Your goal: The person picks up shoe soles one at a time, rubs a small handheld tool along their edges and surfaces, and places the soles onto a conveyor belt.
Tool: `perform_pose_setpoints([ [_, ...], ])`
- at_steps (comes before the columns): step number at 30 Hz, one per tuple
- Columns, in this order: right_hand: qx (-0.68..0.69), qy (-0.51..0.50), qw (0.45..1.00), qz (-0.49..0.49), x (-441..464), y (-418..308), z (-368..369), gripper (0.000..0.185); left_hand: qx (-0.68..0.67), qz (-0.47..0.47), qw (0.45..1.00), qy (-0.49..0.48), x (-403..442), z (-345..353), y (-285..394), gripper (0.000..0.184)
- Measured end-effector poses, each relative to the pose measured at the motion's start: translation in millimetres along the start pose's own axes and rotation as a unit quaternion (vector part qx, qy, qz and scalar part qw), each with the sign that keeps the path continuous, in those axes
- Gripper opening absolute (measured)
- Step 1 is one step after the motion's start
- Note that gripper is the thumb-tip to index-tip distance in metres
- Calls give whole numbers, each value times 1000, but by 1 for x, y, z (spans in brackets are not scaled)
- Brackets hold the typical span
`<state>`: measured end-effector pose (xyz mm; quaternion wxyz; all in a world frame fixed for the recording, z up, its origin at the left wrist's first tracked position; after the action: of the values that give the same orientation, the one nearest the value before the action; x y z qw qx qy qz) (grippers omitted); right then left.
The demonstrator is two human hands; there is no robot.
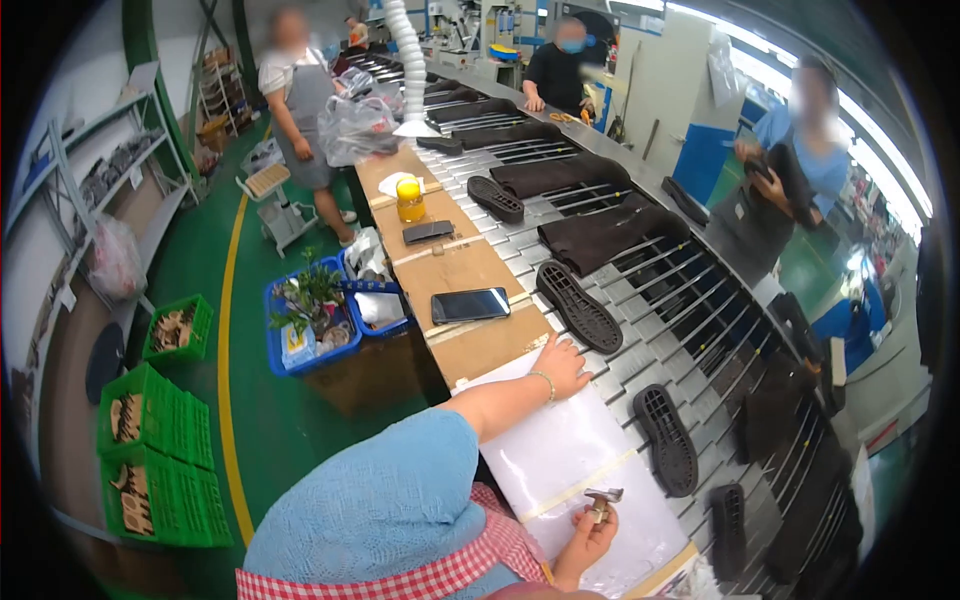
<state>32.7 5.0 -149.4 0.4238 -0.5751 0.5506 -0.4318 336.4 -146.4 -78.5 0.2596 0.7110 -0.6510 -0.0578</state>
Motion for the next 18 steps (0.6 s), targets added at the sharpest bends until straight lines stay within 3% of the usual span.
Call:
perform_pose_setpoints([
  [1, 91, -6, 996, 10, -3, -12, 3, 41, -5, 5, 1000, 4, 0, 0, 0, 41],
  [18, 75, -21, 996, 37, -9, -37, 9, 41, -4, -13, 1000, -13, 2, 5, -11, 42],
])
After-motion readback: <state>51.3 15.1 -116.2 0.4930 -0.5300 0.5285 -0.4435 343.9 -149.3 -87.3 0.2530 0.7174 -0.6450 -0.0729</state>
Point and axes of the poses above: each hand's wrist, its own x-axis towards the middle knuckle, its own z-axis out of the palm, y = z × x, the point moved 10 cm from there along x, towards the middle knuckle, and after that the axes turned 14 degrees about -x, right-handed, at the moved point
